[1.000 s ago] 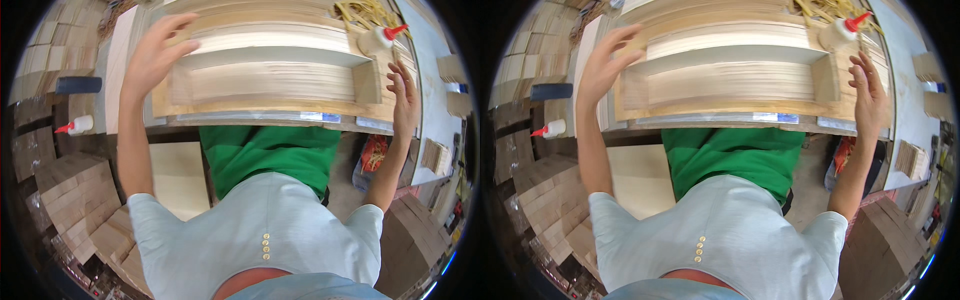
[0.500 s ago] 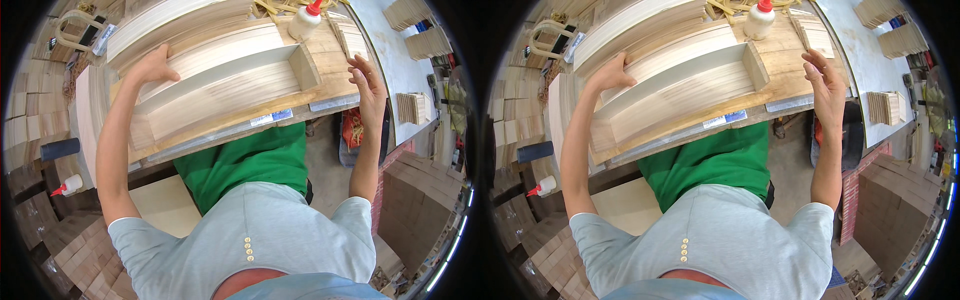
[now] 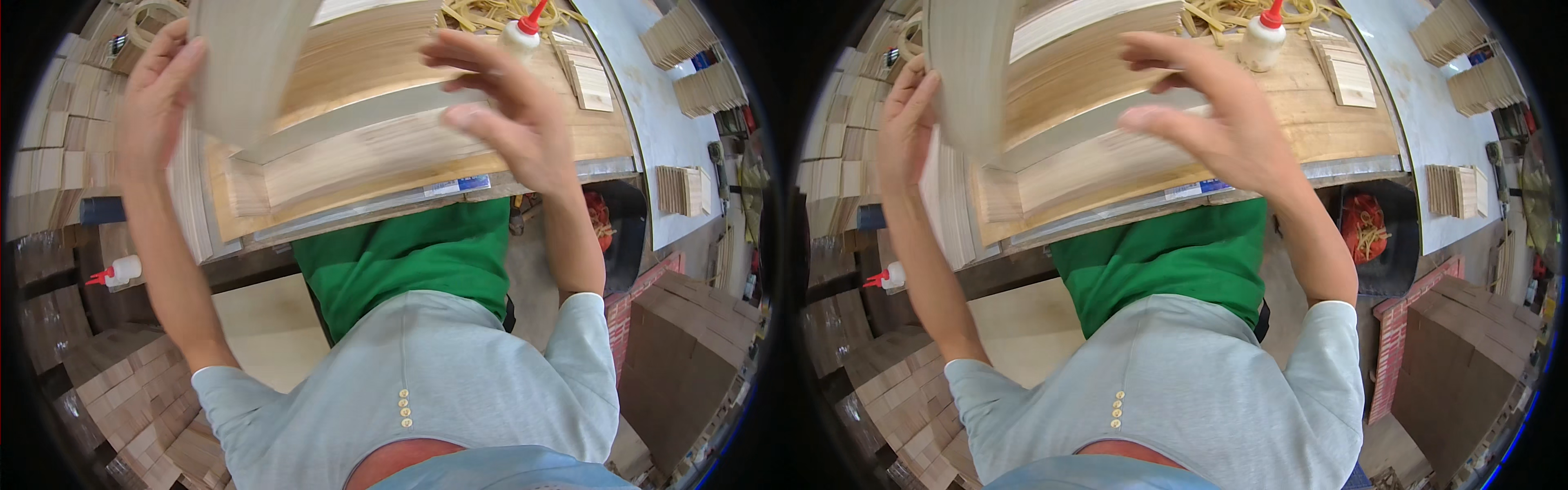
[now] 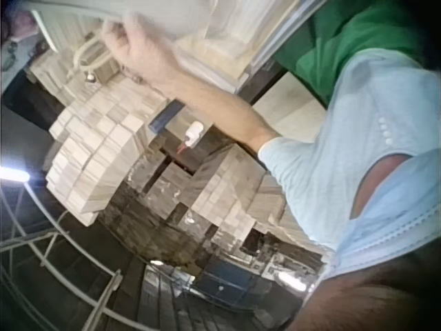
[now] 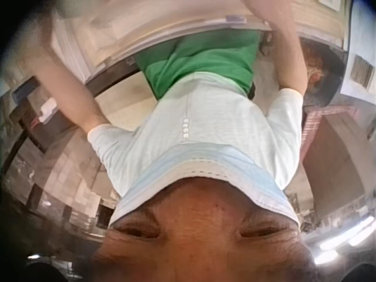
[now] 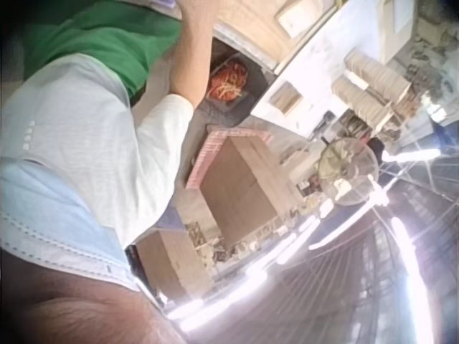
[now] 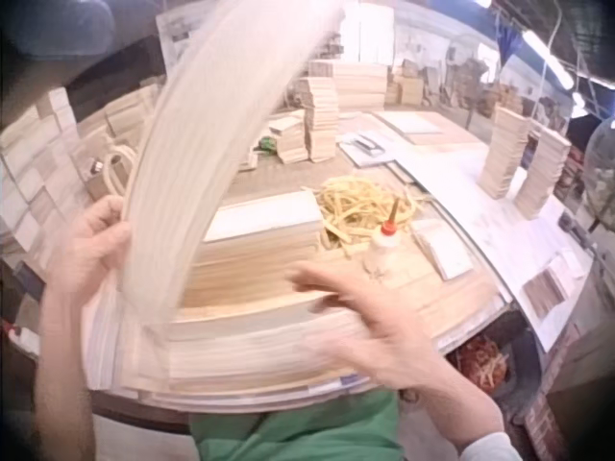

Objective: Applying wood glue to thin wooden strips and assembling them into a rectangular box frame.

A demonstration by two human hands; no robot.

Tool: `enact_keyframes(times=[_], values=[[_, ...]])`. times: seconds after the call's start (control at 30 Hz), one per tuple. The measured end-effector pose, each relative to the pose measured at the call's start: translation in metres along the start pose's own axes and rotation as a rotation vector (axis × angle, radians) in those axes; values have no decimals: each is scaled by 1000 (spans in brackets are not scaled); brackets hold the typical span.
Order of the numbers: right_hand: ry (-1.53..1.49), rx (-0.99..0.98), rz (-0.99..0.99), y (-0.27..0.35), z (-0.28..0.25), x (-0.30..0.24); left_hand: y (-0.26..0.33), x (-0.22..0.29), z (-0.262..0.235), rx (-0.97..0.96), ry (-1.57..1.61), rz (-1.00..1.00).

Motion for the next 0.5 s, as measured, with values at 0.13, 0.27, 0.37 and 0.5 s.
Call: enact_keyframes(times=[0.13,0.27,0.37,0.5], values=[[-219,-455,62,-27,52,10,31,-20,54,59,753,128],[-312,-570,228,-25,59,13,54,-35,97,143,1062,354],[54,-493,212,-20,17,8,94,-20,113,197,309,156],[559,-298,70,-11,-37,0,148,54,118,-287,-547,406]])
Point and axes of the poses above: each hand's wrist, its own y-axis away from the middle knuckle, its own z-axis out of the palm, x = y × z, the point moved 5 cm from there along -y, towards the middle knuckle, and after that the axes turned 12 degrees about z, right-handed, at the moved point
